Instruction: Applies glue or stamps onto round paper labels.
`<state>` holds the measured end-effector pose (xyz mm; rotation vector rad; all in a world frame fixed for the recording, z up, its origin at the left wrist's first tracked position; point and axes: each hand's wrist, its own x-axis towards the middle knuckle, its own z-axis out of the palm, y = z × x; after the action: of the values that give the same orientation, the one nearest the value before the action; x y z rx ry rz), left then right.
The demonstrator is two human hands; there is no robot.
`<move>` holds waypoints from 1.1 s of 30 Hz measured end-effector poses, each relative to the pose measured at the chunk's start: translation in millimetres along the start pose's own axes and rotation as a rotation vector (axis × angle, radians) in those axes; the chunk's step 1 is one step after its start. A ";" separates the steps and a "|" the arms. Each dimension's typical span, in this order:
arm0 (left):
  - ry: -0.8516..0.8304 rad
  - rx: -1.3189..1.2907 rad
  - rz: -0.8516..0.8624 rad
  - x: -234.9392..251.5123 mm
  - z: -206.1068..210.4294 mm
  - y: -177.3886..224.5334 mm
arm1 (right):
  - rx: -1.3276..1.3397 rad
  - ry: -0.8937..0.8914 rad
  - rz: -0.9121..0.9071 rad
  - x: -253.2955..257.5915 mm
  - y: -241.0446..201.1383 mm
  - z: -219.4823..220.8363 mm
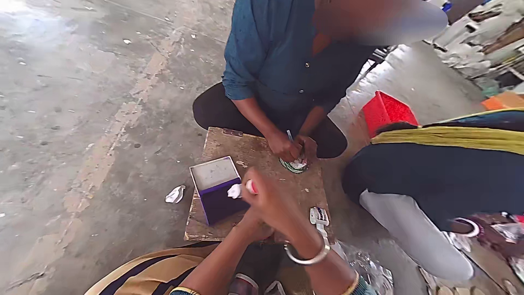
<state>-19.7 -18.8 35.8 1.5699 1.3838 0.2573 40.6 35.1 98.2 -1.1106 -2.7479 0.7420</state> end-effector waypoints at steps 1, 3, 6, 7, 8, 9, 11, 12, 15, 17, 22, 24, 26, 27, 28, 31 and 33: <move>0.091 0.054 0.124 11.9 5.9 -6.8 | 0.010 0.132 0.031 -17.1 13.7 -13.8; 0.232 0.072 0.268 38.0 21.0 -25.4 | -0.021 0.284 0.129 -49.5 46.5 -33.8; 0.216 0.029 0.283 45.6 20.1 -29.1 | -0.101 0.229 0.228 -77.9 83.4 -33.1; 0.232 0.008 0.296 46.0 21.3 -29.9 | -0.116 0.175 0.245 -82.3 88.8 -26.7; 0.235 0.001 0.301 46.3 21.3 -30.4 | -0.129 0.132 0.253 -84.6 90.7 -21.7; 0.231 0.005 0.300 46.7 20.9 -30.5 | -0.150 0.106 0.247 -85.1 91.4 -19.2; 0.232 0.025 0.306 47.2 21.6 -31.1 | -0.195 0.092 0.221 -83.4 90.5 -18.2; 0.239 0.028 0.314 47.4 22.4 -31.9 | -0.212 0.073 0.220 -80.8 89.7 -16.9; 0.295 0.018 0.345 48.3 25.2 -34.9 | -0.216 -0.091 0.310 -70.2 89.1 -1.6; 0.304 -0.004 0.350 50.2 23.5 -35.3 | -0.208 -0.122 0.317 -67.6 92.8 2.8; 0.409 0.024 0.259 48.9 26.9 -28.2 | -0.124 0.236 0.253 -83.1 98.1 -15.6; 0.530 0.052 0.249 47.9 32.7 -25.8 | -0.110 0.431 0.201 -82.6 87.9 -29.9; 0.563 0.059 0.282 44.8 36.7 -23.7 | -0.044 0.388 0.173 -72.1 66.7 -35.9; 0.560 0.028 0.301 41.6 36.6 -21.6 | 0.002 0.305 0.157 -61.4 53.6 -34.5; 0.565 -0.043 0.313 35.9 35.8 -18.6 | 0.039 0.218 0.135 -48.4 40.1 -30.0; 0.439 -0.316 0.173 7.6 32.1 -11.4 | 0.029 0.000 0.054 -10.7 4.6 -2.4; 0.251 -0.133 0.134 16.7 33.1 -20.0 | -0.055 -0.086 0.007 6.2 -9.7 22.6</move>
<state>-3.8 -24.6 -2.8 1.5598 1.4210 0.6330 24.2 24.0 82.2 -1.1255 -2.8530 0.7368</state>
